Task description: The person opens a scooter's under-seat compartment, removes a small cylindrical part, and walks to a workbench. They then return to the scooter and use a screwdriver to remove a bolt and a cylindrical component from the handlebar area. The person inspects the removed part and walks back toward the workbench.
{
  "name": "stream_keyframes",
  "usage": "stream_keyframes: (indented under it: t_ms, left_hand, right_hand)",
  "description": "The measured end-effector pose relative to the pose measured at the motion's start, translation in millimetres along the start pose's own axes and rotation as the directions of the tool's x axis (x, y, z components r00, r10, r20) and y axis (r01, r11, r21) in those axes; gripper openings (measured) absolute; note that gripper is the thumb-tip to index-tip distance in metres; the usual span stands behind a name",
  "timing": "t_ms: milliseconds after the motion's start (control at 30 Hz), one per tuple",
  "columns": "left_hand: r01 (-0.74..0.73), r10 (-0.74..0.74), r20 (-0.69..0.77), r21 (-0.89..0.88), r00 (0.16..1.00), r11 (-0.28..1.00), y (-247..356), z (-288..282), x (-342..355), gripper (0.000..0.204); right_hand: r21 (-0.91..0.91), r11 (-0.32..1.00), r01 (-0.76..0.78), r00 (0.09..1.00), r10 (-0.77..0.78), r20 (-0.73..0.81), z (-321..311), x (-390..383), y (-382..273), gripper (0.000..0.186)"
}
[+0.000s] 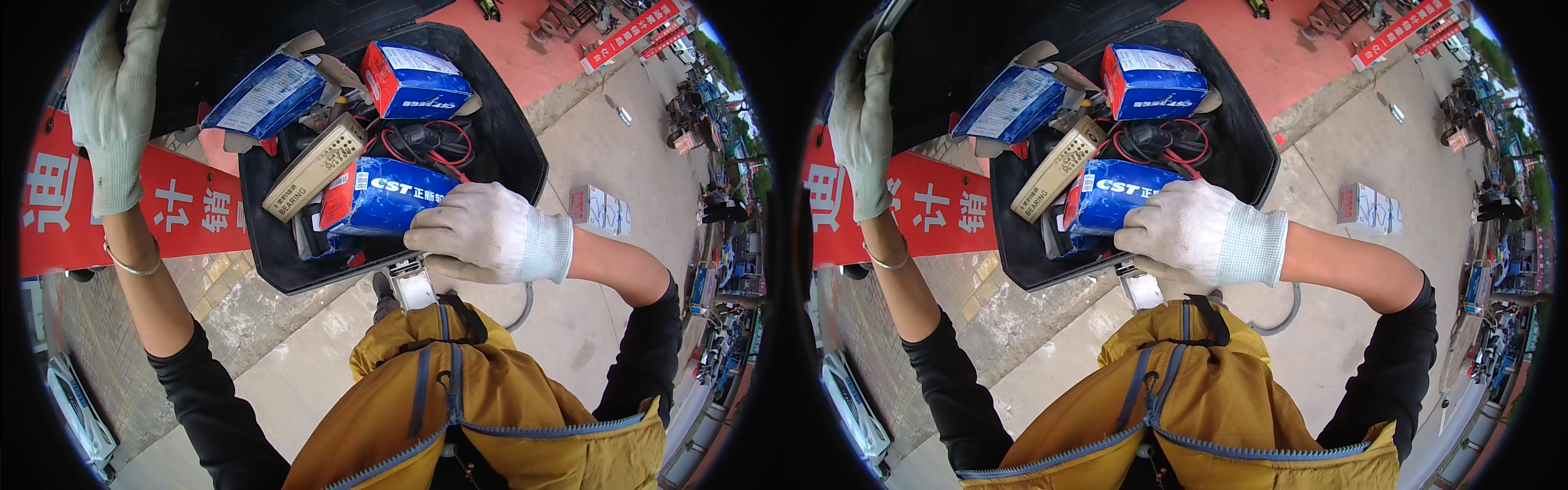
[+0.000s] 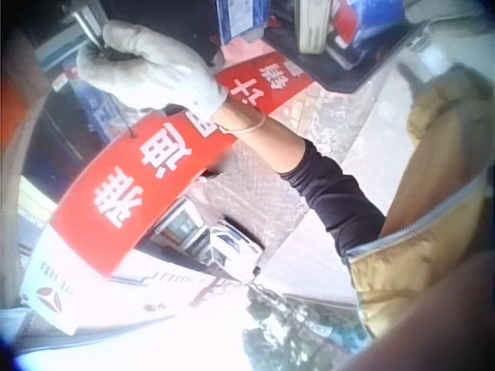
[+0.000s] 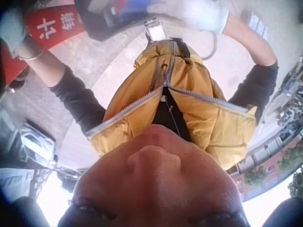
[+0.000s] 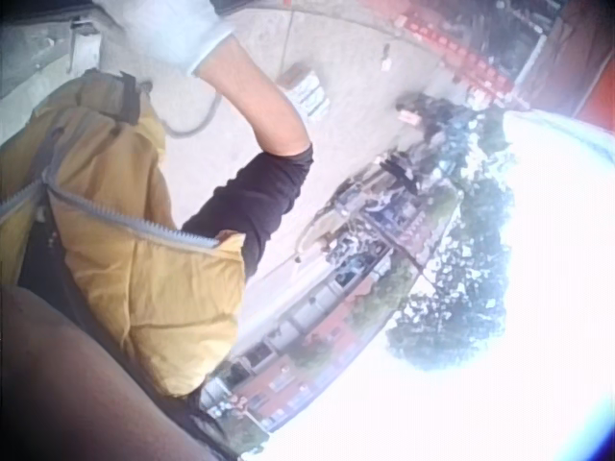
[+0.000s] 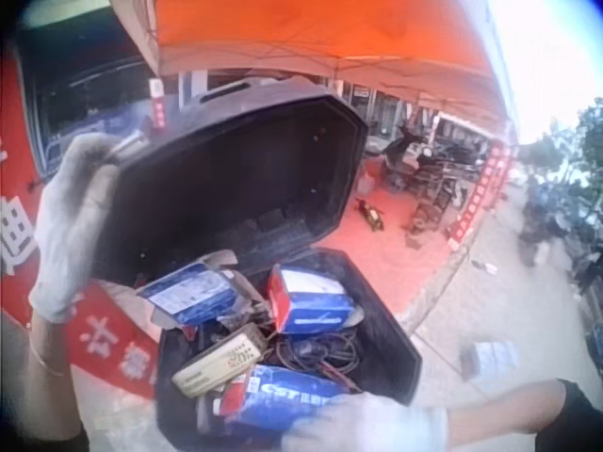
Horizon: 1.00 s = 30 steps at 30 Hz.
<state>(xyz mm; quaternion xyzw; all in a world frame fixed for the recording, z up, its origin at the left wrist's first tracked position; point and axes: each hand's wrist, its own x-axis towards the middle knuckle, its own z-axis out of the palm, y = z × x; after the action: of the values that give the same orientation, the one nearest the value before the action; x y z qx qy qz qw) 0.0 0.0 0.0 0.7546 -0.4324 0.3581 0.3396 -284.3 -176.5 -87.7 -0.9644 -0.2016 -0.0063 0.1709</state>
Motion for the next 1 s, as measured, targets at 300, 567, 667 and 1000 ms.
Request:
stream_keyframes:
  t_ms: [300, 567, 667, 1000]
  left_hand:
    - [0.005, 0.034, 0.404, -0.096, 0.914, 0.995, 147.9, -16.8, -221.0, 0.047]
    - [0.065, -0.112, 0.45, 0.119, 0.886, 0.991, 157.3, -8.5, -269.5, 0.085]
    - [0.107, -0.127, 0.354, 0.074, 0.927, 0.991, 170.8, -1.6, -265.0, 0.078]
    - [0.41, -0.371, 0.191, -0.243, 0.909, 0.879, 161.1, 5.2, -265.3, 0.017]
  right_hand:
    - [0.439, 0.853, -0.282, 0.832, 0.445, -0.332, -4.3, -149.2, -5.8, 0.019]
    - [0.977, 0.135, -0.163, 0.812, 0.58, 0.056, 165.2, -86.1, 7.6, 0.03]
    - [0.975, -0.219, 0.029, 0.838, 0.537, 0.095, 195.9, -55.0, -10.5, 0.03]
    - [0.477, -0.807, 0.348, 0.846, 0.49, 0.212, 215.3, -4.8, -26.6, 0.021]
